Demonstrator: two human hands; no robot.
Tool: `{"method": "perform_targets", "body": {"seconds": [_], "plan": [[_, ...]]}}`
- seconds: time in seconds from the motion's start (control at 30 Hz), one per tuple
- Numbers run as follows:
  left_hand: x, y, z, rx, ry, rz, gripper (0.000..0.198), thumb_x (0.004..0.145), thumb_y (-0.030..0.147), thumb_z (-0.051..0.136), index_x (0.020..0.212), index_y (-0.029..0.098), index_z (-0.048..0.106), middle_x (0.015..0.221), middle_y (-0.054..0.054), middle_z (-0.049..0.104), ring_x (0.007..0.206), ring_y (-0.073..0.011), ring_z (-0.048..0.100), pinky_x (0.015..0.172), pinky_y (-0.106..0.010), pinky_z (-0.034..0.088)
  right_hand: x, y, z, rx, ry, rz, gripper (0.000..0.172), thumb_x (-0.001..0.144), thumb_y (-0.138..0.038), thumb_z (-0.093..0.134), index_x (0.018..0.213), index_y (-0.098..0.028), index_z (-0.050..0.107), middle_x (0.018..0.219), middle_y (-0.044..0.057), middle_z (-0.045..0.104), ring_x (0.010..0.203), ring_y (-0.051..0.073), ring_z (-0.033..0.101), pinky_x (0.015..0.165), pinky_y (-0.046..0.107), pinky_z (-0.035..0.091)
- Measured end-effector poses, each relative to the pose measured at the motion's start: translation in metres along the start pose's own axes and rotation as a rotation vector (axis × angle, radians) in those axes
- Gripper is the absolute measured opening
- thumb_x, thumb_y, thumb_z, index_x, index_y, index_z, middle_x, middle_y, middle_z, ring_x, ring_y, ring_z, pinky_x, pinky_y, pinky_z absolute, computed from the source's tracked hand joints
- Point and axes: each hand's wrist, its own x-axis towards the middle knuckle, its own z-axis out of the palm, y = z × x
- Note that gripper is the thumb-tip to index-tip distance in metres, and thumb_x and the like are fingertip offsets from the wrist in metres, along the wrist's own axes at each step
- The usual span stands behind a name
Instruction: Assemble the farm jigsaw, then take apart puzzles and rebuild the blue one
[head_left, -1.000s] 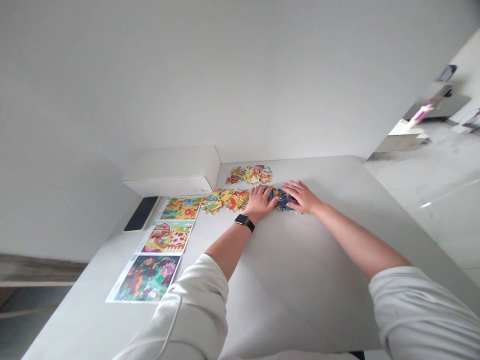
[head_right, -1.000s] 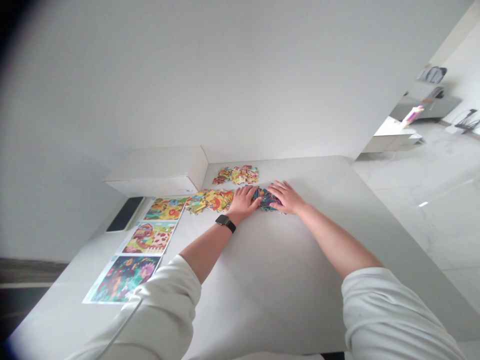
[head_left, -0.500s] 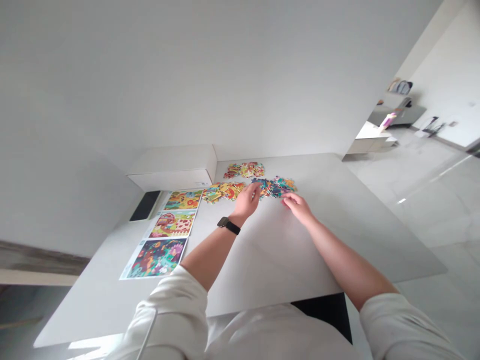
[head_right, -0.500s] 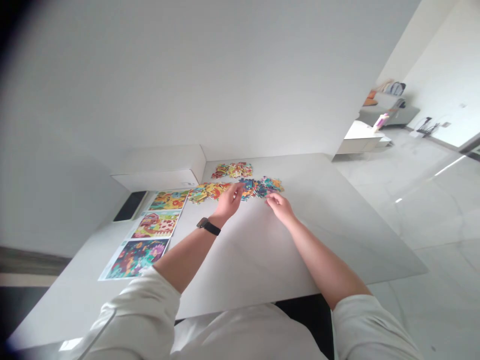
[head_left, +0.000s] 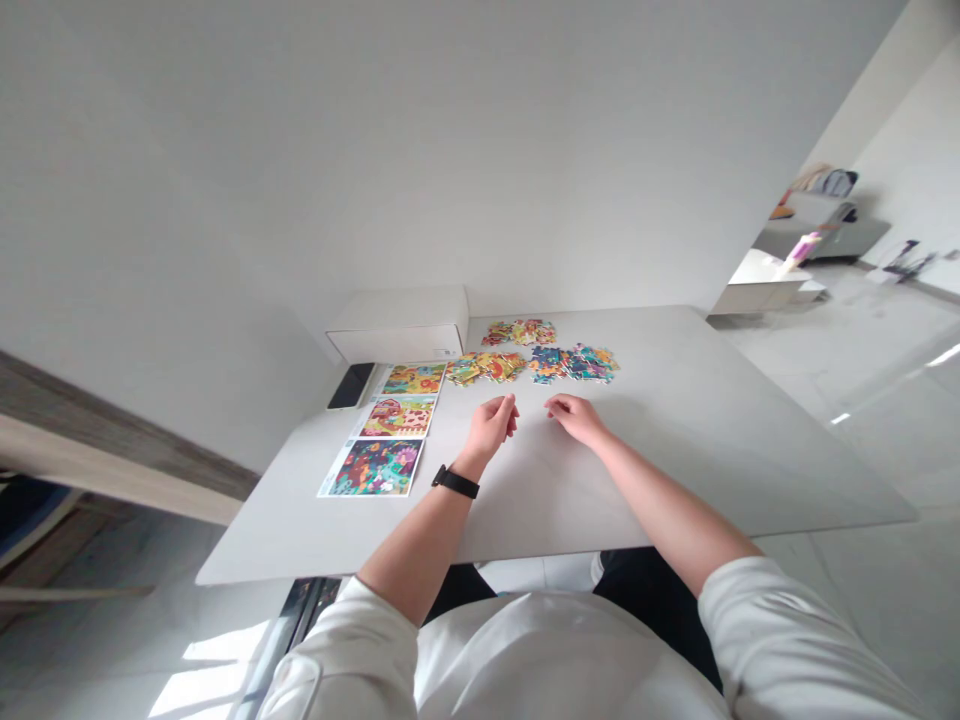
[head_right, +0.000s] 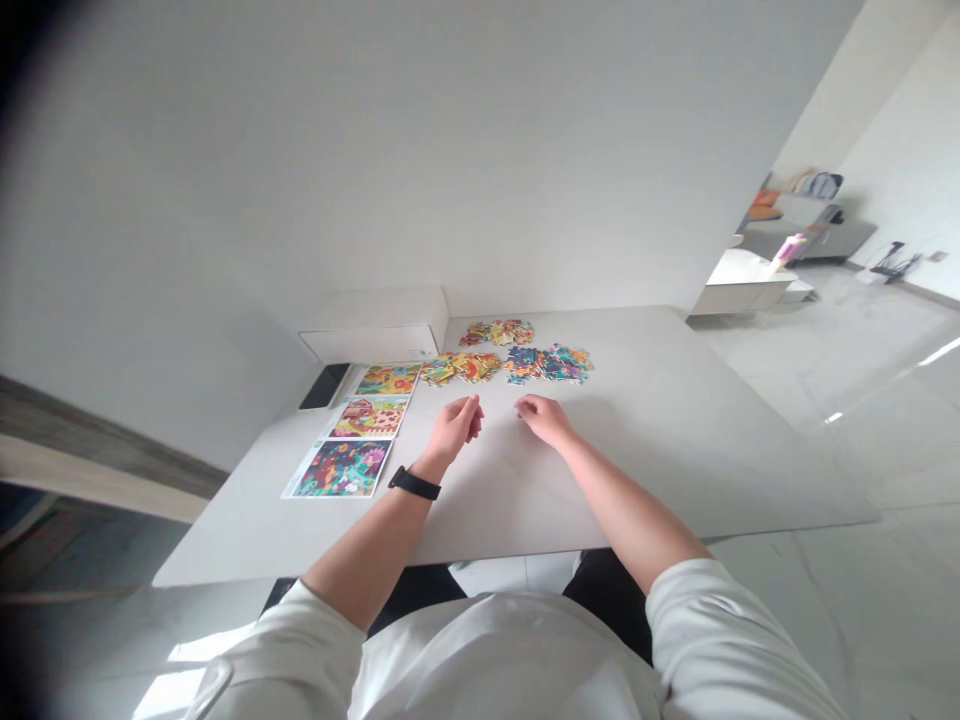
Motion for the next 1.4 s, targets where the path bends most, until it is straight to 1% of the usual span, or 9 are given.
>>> {"method": "perform_targets", "body": {"seconds": [0.13, 0.23, 0.33, 0.43, 0.6, 0.73, 0.97, 1.17, 1.4], "plan": [[0.017, -0.011, 0.012, -0.069, 0.013, -0.060, 0.058, 0.090, 0.075, 0.061, 0.072, 0.020, 0.059, 0.056, 0.001, 0.056, 0.045, -0.0106, 0.051, 0.042, -0.023, 0.036, -0.007, 0.003, 0.000, -0.048, 0.077, -0.050, 0.027, 0.095, -0.044, 0.060, 0.096, -0.026, 0.080, 0.083, 0.001, 0.080, 0.080, 0.021, 0.072, 0.080, 0.032, 0.054], [0.029, -0.019, 0.017, -0.063, 0.049, -0.064, 0.056, 0.090, 0.074, 0.059, 0.073, 0.021, 0.058, 0.057, 0.001, 0.056, 0.046, -0.0114, 0.052, 0.043, -0.023, 0.037, -0.009, 0.003, 0.000, -0.058, 0.070, -0.044, 0.026, 0.095, -0.044, 0.061, 0.093, -0.026, 0.080, 0.080, 0.001, 0.078, 0.076, 0.021, 0.070, 0.077, 0.032, 0.053], [0.033, -0.028, 0.014, 0.027, 0.068, -0.035, 0.056, 0.092, 0.074, 0.057, 0.072, 0.021, 0.059, 0.057, 0.001, 0.058, 0.048, -0.0119, 0.052, 0.046, -0.023, 0.038, -0.007, 0.004, 0.000, -0.031, 0.046, -0.016, 0.028, 0.095, -0.048, 0.062, 0.093, -0.026, 0.079, 0.078, 0.001, 0.077, 0.072, 0.020, 0.069, 0.072, 0.030, 0.052], [0.031, -0.033, 0.008, 0.150, 0.002, 0.039, 0.056, 0.093, 0.072, 0.058, 0.071, 0.021, 0.063, 0.058, 0.000, 0.060, 0.051, -0.0126, 0.054, 0.052, -0.024, 0.041, -0.004, 0.004, -0.002, 0.002, 0.038, -0.014, 0.031, 0.094, -0.050, 0.060, 0.093, -0.025, 0.079, 0.076, 0.001, 0.076, 0.071, 0.020, 0.069, 0.070, 0.029, 0.051], [0.029, -0.029, 0.004, 0.232, -0.026, 0.070, 0.054, 0.096, 0.068, 0.057, 0.071, 0.021, 0.066, 0.058, -0.001, 0.061, 0.052, -0.0132, 0.053, 0.053, -0.025, 0.040, 0.002, 0.002, -0.006, 0.015, 0.029, -0.034, 0.031, 0.095, -0.050, 0.059, 0.094, -0.026, 0.079, 0.076, 0.001, 0.075, 0.071, 0.020, 0.068, 0.069, 0.029, 0.050], [0.031, -0.020, -0.012, 0.158, -0.012, 0.022, 0.053, 0.094, 0.068, 0.061, 0.071, 0.021, 0.066, 0.057, -0.001, 0.060, 0.050, -0.0125, 0.049, 0.049, -0.024, 0.037, 0.002, 0.002, -0.011, 0.001, 0.043, -0.018, 0.031, 0.095, -0.049, 0.060, 0.094, -0.025, 0.081, 0.076, 0.002, 0.076, 0.070, 0.020, 0.068, 0.069, 0.030, 0.051], [0.039, -0.013, -0.053, -0.221, 0.198, 0.056, 0.045, 0.092, 0.061, 0.067, 0.070, 0.023, 0.057, 0.054, 0.003, 0.046, 0.043, -0.0096, 0.035, 0.043, -0.024, 0.025, -0.001, 0.006, -0.020, -0.058, 0.061, -0.026, 0.033, 0.098, -0.049, 0.057, 0.100, -0.027, 0.082, 0.080, 0.003, 0.078, 0.072, 0.021, 0.070, 0.071, 0.031, 0.054], [0.038, -0.019, -0.039, -0.282, 0.130, 0.089, 0.053, 0.094, 0.061, 0.064, 0.062, 0.022, 0.051, 0.058, 0.001, 0.047, 0.047, -0.0093, 0.036, 0.045, -0.025, 0.025, -0.003, 0.008, -0.022, -0.291, 0.120, -0.159, 0.031, 0.099, -0.038, 0.055, 0.112, -0.027, 0.081, 0.100, 0.007, 0.082, 0.082, 0.024, 0.072, 0.082, 0.036, 0.058], [0.041, -0.023, -0.023, -0.206, 0.043, 0.013, 0.046, 0.089, 0.063, 0.066, 0.071, 0.021, 0.060, 0.057, 0.002, 0.049, 0.048, -0.0100, 0.036, 0.047, -0.025, 0.023, -0.002, 0.001, -0.022, -0.628, 0.160, -0.188, 0.038, 0.103, -0.024, 0.048, 0.126, -0.020, 0.078, 0.118, 0.015, 0.076, 0.112, 0.031, 0.069, 0.107, 0.044, 0.054]]}}
